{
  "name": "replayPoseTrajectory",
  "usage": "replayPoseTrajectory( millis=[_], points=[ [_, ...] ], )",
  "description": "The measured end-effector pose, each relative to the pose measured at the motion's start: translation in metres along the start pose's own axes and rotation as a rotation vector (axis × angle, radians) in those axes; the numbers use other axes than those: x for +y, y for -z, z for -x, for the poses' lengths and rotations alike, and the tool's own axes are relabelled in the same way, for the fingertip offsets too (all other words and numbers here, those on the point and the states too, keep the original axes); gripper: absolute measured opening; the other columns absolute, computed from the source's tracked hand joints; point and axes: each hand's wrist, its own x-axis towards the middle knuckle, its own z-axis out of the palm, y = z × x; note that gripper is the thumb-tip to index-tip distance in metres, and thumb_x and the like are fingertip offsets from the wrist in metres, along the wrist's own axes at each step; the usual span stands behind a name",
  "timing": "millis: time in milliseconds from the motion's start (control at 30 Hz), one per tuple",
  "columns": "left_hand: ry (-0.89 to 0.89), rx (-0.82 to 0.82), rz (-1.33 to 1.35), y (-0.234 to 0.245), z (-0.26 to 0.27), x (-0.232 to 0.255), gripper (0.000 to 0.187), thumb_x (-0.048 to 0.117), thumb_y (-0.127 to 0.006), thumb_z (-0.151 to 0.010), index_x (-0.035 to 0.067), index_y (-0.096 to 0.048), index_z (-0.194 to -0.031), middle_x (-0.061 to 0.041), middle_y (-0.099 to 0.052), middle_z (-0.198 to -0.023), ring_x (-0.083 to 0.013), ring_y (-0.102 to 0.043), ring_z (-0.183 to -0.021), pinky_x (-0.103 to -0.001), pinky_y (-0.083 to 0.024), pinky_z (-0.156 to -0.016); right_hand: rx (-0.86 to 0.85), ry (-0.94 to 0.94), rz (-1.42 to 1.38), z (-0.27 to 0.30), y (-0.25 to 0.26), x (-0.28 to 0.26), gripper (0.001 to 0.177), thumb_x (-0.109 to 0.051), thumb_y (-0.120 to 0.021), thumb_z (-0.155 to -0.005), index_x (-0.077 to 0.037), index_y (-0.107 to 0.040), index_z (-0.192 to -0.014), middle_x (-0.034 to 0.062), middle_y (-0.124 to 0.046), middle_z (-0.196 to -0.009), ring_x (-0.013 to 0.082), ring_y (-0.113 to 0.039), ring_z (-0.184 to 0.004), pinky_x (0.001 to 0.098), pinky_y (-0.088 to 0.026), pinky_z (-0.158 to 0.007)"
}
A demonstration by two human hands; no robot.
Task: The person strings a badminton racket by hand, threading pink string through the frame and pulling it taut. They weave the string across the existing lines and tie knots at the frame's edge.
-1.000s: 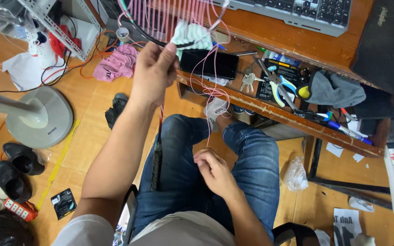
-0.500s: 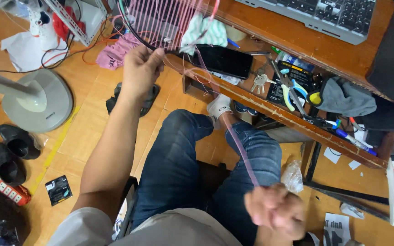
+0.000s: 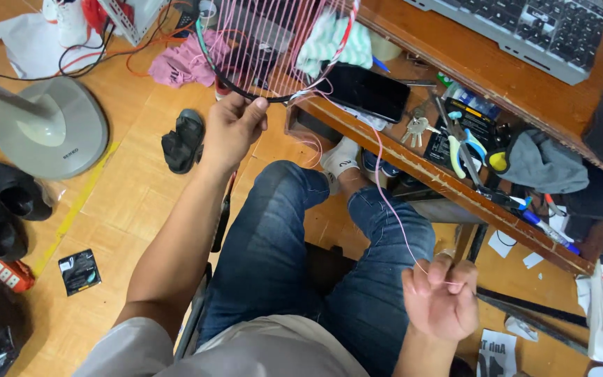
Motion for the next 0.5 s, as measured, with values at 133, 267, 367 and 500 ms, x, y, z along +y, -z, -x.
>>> replayPoseTrajectory(
  millis=[133, 267, 367, 500],
  points=[
    [-0.009, -0.025, 0.018, -0.004, 0.003, 0.007, 0.018, 0.02, -0.067, -0.103, 0.004, -0.064, -0.094, 0.0, -0.061, -0.07, -0.0037, -0.047, -0.054, -0.022, -0.035, -0.049, 0.046, 0.009, 0.013, -0.006, -0.002, 0.007, 0.016, -0.022, -0.057, -0.111, -0.01, -0.053, -0.102, 0.0124, -0.062, -0.113, 0.02, -0.052, -0.097, 0.038, -0.042, -0.088],
    [0.003, -0.034, 0.066, -0.005, 0.006, 0.012, 0.018, 0.019, -0.067, -0.102, 0.003, -0.065, -0.094, 0.0, -0.061, -0.071, -0.0036, -0.047, -0.054, -0.022, -0.034, -0.048, 0.112, 0.033, 0.029, -0.013, -0.011, 0.013, 0.02, -0.024, -0.057, -0.113, -0.011, -0.054, -0.098, 0.0086, -0.056, -0.109, 0.0192, -0.05, -0.096, 0.0376, -0.041, -0.089],
    [-0.002, -0.011, 0.073, -0.002, 0.005, 0.012, 0.02, 0.019, -0.068, -0.102, 0.003, -0.062, -0.091, -0.001, -0.063, -0.073, -0.0043, -0.047, -0.054, -0.022, -0.034, -0.047, 0.103, 0.029, 0.042, -0.016, -0.014, 0.013, 0.018, -0.025, -0.058, -0.112, -0.012, -0.054, -0.1, 0.0062, -0.057, -0.11, 0.0181, -0.049, -0.1, 0.0371, -0.04, -0.092],
    [-0.029, 0.048, 0.123, 0.006, 0.002, 0.01, 0.02, 0.018, -0.069, -0.103, 0.004, -0.062, -0.091, 0.0, -0.059, -0.072, -0.005, -0.048, -0.056, -0.022, -0.035, -0.049, 0.256, -0.018, -0.031, -0.002, 0.014, 0.004, 0.021, -0.02, -0.061, -0.111, -0.009, -0.056, -0.094, 0.0032, -0.057, -0.091, 0.0147, -0.05, -0.087, 0.0319, -0.04, -0.082]
  ],
)
